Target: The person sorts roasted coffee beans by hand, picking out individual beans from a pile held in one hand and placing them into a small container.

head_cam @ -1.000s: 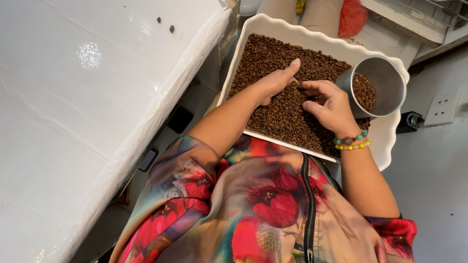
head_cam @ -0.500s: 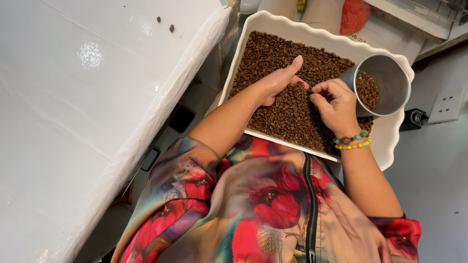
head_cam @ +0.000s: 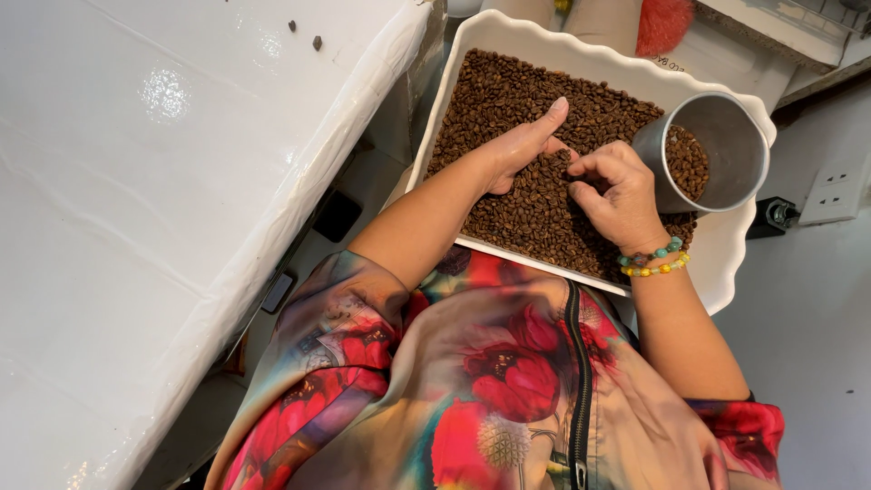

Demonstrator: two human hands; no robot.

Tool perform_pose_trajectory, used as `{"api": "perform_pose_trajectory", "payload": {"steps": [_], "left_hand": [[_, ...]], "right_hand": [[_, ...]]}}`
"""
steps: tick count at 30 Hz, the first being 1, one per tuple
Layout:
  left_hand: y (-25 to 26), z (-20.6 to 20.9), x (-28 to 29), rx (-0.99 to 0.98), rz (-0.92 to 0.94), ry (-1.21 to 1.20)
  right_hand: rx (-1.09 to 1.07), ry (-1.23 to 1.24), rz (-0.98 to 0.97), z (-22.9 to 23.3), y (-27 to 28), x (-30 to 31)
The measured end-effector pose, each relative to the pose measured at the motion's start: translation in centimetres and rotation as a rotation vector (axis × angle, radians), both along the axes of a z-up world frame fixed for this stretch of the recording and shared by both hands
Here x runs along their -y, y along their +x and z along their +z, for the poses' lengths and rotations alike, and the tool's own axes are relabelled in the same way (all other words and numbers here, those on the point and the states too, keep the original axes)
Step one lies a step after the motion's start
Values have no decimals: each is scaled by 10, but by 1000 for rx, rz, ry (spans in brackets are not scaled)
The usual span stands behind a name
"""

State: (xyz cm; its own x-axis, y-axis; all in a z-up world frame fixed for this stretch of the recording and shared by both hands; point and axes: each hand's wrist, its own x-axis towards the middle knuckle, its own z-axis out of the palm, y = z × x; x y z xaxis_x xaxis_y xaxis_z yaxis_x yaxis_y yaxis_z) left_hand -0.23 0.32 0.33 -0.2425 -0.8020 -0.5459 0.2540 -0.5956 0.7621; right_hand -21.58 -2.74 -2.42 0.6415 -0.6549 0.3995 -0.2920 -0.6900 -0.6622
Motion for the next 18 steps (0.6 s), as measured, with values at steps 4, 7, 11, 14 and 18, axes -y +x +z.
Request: {"api": "perform_pose_trajectory", "payload": {"steps": [4, 7, 11, 14, 18], "left_hand": [[4, 38, -23, 7, -94, -103], [0, 9, -4, 25, 2, 2], [1, 9, -4, -18, 17, 14], [-1, -1, 0, -87, 28, 5], [-1, -2, -1, -97, 34, 10]], "right_hand": [[-39, 21, -36, -2, -3, 2], [-48, 33, -45, -2, -1, 0], [-51, 49, -75, 1, 0, 0], [-42, 48, -78, 2, 0, 0], [-25, 6, -51, 2, 1, -2]]}}
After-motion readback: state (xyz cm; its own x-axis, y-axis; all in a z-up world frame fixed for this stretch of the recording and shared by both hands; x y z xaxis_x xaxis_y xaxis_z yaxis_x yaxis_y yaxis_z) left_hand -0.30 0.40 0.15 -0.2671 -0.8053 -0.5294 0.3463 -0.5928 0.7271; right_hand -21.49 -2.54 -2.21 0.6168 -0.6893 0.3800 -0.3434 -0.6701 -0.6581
